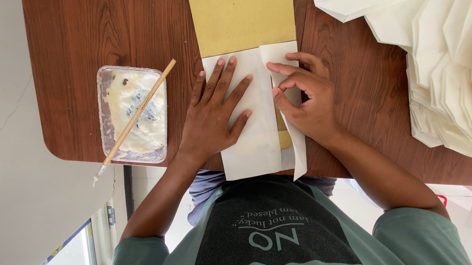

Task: Folding paper and applying glue with a brush to assemble a paper bag

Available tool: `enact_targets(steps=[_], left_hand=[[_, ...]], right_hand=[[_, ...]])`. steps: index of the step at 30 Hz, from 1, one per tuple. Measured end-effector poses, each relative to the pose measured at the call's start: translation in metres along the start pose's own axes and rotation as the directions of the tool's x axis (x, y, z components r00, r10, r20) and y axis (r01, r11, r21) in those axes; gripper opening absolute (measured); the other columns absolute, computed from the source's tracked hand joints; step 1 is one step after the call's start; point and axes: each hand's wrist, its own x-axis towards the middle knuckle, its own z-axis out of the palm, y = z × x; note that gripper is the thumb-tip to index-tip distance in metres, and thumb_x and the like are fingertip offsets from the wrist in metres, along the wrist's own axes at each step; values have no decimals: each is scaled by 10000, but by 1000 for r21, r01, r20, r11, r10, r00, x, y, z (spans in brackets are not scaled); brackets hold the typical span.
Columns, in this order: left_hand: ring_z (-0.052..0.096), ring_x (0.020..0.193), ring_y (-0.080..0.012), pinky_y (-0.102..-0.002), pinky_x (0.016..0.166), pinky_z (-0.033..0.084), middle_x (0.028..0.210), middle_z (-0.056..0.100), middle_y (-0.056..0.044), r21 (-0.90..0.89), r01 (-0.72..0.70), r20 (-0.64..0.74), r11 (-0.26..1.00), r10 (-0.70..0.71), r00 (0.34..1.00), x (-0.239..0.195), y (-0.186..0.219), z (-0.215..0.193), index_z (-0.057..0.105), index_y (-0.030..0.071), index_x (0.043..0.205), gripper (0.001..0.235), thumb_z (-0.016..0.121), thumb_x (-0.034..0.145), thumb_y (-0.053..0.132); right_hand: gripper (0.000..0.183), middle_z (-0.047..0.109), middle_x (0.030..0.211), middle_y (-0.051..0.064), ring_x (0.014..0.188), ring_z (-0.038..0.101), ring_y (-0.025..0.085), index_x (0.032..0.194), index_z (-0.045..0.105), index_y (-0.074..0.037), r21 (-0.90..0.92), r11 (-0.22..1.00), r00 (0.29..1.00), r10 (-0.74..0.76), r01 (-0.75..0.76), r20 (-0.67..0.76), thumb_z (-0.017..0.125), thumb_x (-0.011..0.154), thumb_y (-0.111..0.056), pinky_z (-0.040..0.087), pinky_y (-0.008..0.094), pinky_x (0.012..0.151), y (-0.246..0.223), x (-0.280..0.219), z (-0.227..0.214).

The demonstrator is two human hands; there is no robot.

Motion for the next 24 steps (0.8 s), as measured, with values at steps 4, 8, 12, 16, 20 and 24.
enact_targets(steps=[4, 8, 12, 16, 20, 24], left_hand=[[215, 1588, -294, -512, 1273, 74, 1709, 259, -94, 18, -6, -1, 1000, 6, 1000, 0, 0, 0, 448, 264, 1593, 587, 542, 1043, 443], [214, 1588, -295, -514, 1272, 70, 1709, 259, -96, 27, -7, 2, 1000, 7, 1000, 0, 1, 0, 446, 260, 1594, 589, 542, 1042, 443], [210, 1589, -292, -516, 1272, 71, 1711, 253, -95, 37, 0, 0, 999, 0, 1000, 0, 1, 1, 441, 260, 1596, 589, 538, 1044, 443], [188, 1595, -291, -512, 1274, 56, 1717, 231, -100, 31, 8, 17, 999, -9, 1000, 1, 1, 0, 424, 260, 1604, 598, 525, 1046, 449], [186, 1594, -298, -519, 1275, 68, 1713, 233, -116, 16, 10, 29, 1000, -11, 1000, 1, 1, -2, 427, 253, 1601, 598, 534, 1044, 443], [182, 1594, -309, -529, 1277, 82, 1710, 230, -129, 4, 19, 32, 1000, -19, 999, 1, 1, -2, 422, 251, 1602, 606, 542, 1040, 446]], right_hand=[[193, 751, 1270, 25, 1283, 563, 302, 784, 636, -148, 45, 999, 1000, 21, -20, -18, 734, 922, -56, 316, 429, 1091, 1, -1, 0], [175, 751, 1270, -17, 1315, 550, 269, 790, 646, -160, -48, 998, 999, 34, -33, 29, 747, 909, -81, 286, 424, 1100, 1, -1, 2], [175, 750, 1274, -48, 1330, 542, 238, 788, 647, -177, -90, 995, 998, 43, -38, 52, 755, 904, -103, 259, 421, 1107, 0, 0, 4], [164, 744, 1289, -54, 1338, 534, 246, 801, 642, -179, -97, 995, 997, 35, -28, 64, 746, 910, -112, 247, 429, 1103, 2, 0, 5], [163, 739, 1302, -61, 1348, 526, 242, 802, 637, -181, -119, 993, 996, 25, -15, 84, 737, 916, -122, 238, 435, 1092, 0, 0, 5], [166, 742, 1295, -47, 1339, 537, 253, 816, 634, -181, -100, 995, 998, 24, -18, 61, 729, 935, -118, 240, 437, 1101, 0, 0, 5]])
